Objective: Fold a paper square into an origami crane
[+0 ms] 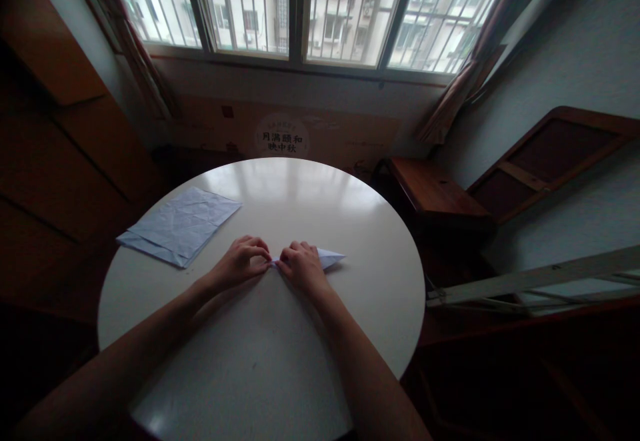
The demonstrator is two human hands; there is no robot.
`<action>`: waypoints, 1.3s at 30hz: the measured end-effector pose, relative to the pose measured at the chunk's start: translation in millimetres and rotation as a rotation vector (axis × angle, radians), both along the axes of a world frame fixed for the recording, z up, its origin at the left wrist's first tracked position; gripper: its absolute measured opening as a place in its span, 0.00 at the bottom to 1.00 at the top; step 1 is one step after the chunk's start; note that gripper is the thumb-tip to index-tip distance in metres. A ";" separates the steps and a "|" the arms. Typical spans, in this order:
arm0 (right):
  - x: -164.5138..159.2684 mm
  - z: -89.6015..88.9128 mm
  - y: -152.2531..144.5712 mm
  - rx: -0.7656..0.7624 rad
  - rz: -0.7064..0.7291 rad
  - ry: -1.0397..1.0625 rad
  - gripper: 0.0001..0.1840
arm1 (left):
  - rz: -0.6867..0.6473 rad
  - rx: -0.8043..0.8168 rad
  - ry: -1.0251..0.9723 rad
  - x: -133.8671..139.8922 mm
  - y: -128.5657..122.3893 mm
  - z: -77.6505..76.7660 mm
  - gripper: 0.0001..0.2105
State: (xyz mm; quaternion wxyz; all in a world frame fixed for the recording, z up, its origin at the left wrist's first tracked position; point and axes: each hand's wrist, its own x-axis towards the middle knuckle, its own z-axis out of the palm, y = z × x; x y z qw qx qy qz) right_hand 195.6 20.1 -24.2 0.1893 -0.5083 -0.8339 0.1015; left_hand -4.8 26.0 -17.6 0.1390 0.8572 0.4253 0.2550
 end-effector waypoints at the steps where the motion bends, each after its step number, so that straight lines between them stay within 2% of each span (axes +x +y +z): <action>1: 0.3 -0.9 0.5 -0.003 -0.001 0.000 0.08 | 0.010 -0.014 0.000 -0.1 -0.4 0.6 0.03; 16: -1.0 -1.3 1.3 -0.019 -0.027 0.027 0.08 | 0.129 -0.067 -0.044 3.4 4.2 -8.5 0.04; 28: -0.7 1.3 2.5 -0.078 -0.043 0.007 0.08 | 0.054 -0.109 -0.086 -3.1 9.8 -10.1 0.02; 39: -1.2 4.4 1.6 -0.113 -0.052 -0.008 0.08 | 0.136 -0.045 -0.022 4.2 5.4 -11.5 0.03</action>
